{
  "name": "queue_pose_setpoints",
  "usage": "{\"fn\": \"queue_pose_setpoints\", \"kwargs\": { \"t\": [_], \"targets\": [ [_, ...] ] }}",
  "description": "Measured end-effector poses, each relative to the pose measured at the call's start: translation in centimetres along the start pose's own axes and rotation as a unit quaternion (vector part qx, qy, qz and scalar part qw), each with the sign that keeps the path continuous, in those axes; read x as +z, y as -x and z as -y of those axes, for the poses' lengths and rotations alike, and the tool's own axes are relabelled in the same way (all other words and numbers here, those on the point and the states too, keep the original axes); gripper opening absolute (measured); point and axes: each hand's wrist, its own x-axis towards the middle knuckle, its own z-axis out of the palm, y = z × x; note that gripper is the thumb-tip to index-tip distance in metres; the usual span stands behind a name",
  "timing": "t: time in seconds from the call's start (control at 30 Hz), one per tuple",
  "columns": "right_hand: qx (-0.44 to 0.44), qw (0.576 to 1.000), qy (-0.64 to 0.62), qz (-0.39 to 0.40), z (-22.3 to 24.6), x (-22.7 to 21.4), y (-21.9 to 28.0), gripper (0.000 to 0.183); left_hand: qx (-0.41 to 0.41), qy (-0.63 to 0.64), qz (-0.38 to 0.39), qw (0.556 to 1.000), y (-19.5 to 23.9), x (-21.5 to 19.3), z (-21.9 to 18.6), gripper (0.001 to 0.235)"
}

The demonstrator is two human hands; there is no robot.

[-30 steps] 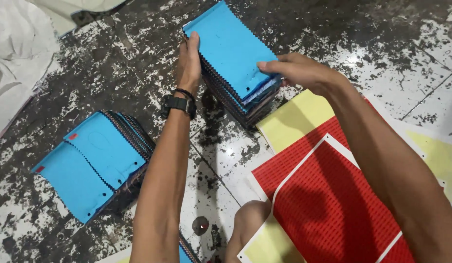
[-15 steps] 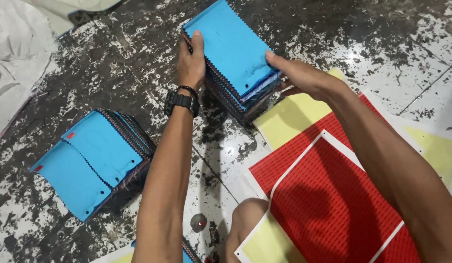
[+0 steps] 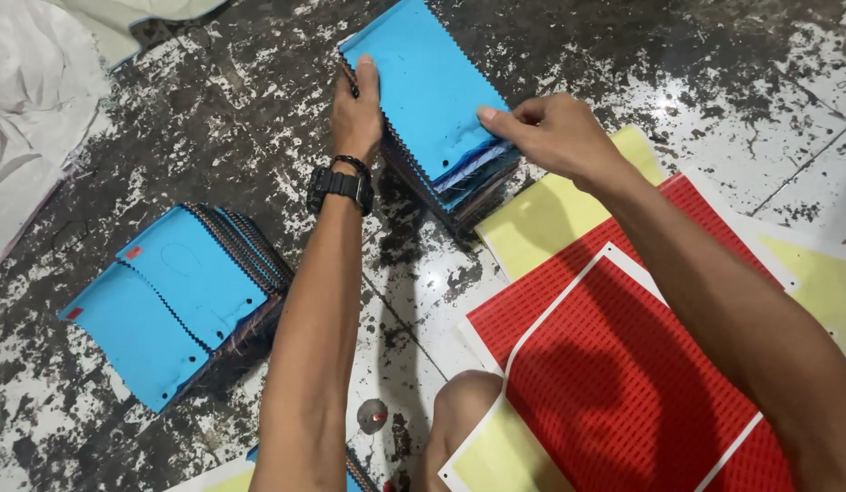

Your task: The person sits on the floor and assembles notebooks by peeling small red adhesive squares from a yellow backing sheet and applying them to the spine of a stack of colored covers. They then place the assembled notebooks onto a pile on the floor.

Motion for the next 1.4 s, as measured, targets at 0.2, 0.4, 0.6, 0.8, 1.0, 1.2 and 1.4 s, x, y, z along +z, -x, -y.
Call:
{"fn": "queue_pose_setpoints", "kwargs": {
  "t": [0.2,0.4,0.6,0.8,1.0,1.2,1.4],
  "targets": [
    [-0.092,0.99,0.062,-0.083,0.1,0.1,-0.1,0.052,0.003,0.003,-0.008,1.0,0.0,0.3,0.0,0.105],
    [0.049,0.976,-0.203,0.06,5.2,-0.8,0.6,0.046,0.011,-0.003,-0.024,1.0,-0.2,0.4,0.4,0.11],
    [0.109,0.95,-0.259,0.138,4.2,-1.3,-1.4,0.018,-0.063,-0.049,-0.006,0.997,0.0,-0.1,-0.5,0.104],
    [0.141,0.921,-0.334,0.139,4.7,-1.2,-1.2,0.013,-0.048,0.04,-0.059,0.996,3.9,-0.8,-2.1,0.094],
    [0.137,0.859,-0.476,0.128,3.7,-1.4,0.1,0.02,-0.179,0.173,0.135,0.959,13.2,-4.9,-3.3,0.115],
    [0.083,0.89,-0.428,0.131,0.4,1.4,-1.8,0.06,-0.128,0.408,0.248,0.869,14.2,-3.6,-1.9,0.091],
    [0.126,0.88,-0.413,0.197,2.1,-0.5,0.7,0.088,-0.186,0.523,0.219,0.803,13.5,-4.5,-2.5,0.045]
  ]
}}
